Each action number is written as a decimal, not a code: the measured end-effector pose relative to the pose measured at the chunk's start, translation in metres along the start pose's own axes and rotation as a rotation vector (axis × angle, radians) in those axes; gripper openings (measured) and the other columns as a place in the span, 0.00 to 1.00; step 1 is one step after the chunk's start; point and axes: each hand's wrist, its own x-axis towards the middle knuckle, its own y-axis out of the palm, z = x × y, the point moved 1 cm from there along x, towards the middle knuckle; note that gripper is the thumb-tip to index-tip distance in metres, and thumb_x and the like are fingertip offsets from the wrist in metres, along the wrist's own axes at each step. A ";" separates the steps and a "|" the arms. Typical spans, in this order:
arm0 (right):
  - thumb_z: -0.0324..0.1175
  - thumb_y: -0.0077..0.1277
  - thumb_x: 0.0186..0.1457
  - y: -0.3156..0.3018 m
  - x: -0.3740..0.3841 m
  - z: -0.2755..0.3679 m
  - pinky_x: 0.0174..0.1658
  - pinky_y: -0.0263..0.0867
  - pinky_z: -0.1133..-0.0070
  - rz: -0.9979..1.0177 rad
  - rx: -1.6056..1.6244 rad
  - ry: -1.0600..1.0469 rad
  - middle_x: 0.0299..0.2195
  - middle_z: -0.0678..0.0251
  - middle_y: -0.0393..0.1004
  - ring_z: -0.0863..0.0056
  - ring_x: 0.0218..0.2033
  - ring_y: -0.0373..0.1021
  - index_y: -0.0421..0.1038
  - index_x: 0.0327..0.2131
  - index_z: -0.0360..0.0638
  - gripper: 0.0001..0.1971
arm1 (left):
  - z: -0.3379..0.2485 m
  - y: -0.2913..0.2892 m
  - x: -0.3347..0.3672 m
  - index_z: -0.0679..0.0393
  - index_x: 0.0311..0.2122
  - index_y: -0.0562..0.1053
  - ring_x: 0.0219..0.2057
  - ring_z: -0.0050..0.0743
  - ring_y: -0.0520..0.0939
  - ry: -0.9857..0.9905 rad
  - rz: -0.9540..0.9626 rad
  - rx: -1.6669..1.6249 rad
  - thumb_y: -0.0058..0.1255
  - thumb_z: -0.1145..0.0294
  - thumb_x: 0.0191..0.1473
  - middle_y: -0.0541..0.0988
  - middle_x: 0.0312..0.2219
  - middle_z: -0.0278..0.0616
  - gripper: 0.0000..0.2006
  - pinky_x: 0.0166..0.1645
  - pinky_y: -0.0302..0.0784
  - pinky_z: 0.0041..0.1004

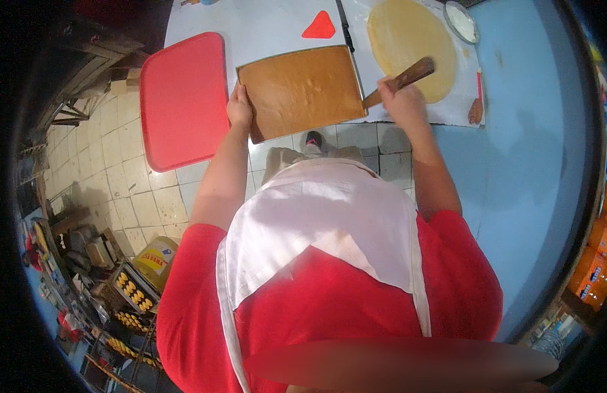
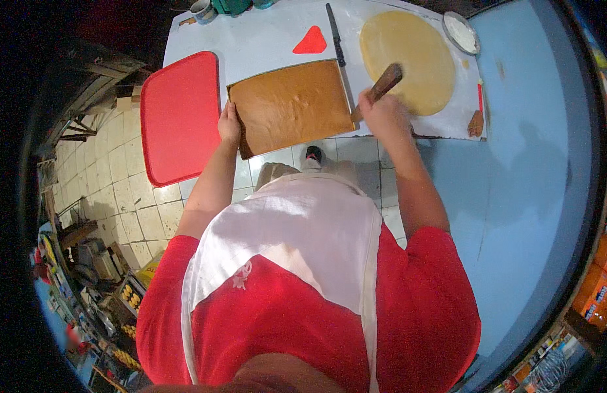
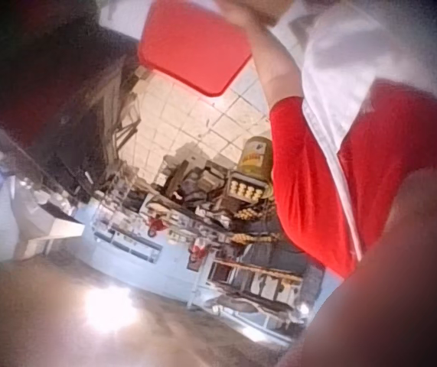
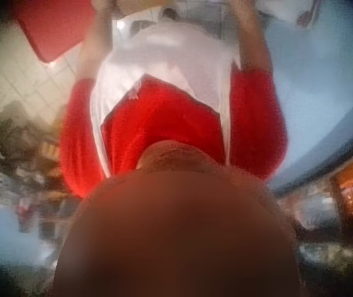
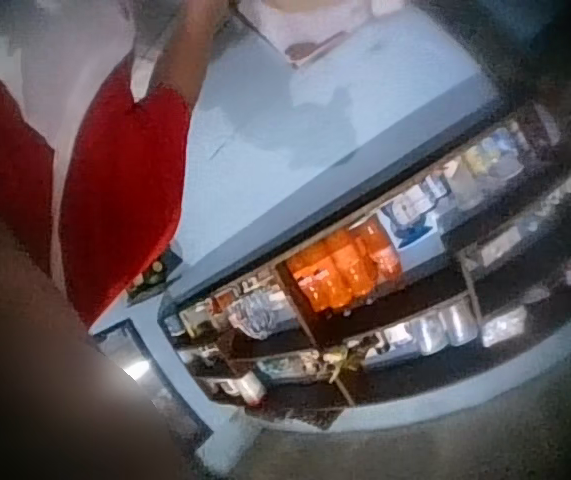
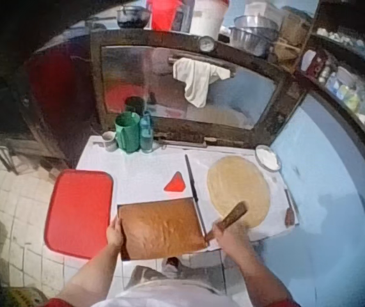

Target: The person removes a baked cake from a rectangular metal pan by loosening the edges with a knife and a red spatula, then inverts the pan to release the cake onto a red tray. They scrape remaining crumbs from the pan into the tray and place the empty pan aside.

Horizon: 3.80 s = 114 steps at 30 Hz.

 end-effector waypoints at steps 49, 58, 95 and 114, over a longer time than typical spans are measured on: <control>0.43 0.51 0.69 -0.024 -0.058 -0.021 0.35 0.74 0.70 -0.077 0.445 -0.001 0.32 0.62 0.81 0.68 0.28 0.79 0.80 0.46 0.44 0.14 | 0.047 -0.011 -0.091 0.65 0.66 0.60 0.51 0.33 0.78 -0.183 -0.036 -0.408 0.48 0.60 0.74 0.76 0.54 0.49 0.25 0.55 0.74 0.34; 0.44 0.53 0.68 0.040 0.016 0.004 0.37 0.76 0.73 0.099 0.673 -0.019 0.32 0.63 0.82 0.75 0.31 0.81 0.79 0.49 0.47 0.15 | 0.017 -0.070 -0.058 0.60 0.59 0.74 0.58 0.56 0.74 0.360 -0.072 0.310 0.54 0.51 0.67 0.77 0.54 0.56 0.25 0.63 0.66 0.48; 0.51 0.52 0.63 0.067 0.155 0.131 0.56 0.72 0.64 -0.059 0.255 -0.062 0.45 0.60 0.85 0.56 0.51 0.79 0.83 0.45 0.49 0.19 | -0.003 0.017 -0.010 0.54 0.72 0.65 0.65 0.52 0.76 0.114 0.064 -0.137 0.37 0.62 0.74 0.77 0.62 0.55 0.25 0.68 0.68 0.41; 0.49 0.49 0.62 0.044 -0.008 0.075 0.51 0.75 0.60 0.099 -0.062 -0.228 0.41 0.59 0.85 0.55 0.45 0.81 0.80 0.47 0.59 0.16 | 0.010 0.020 -0.001 0.50 0.72 0.67 0.62 0.51 0.78 0.064 0.060 -0.119 0.40 0.57 0.74 0.79 0.60 0.55 0.25 0.66 0.71 0.41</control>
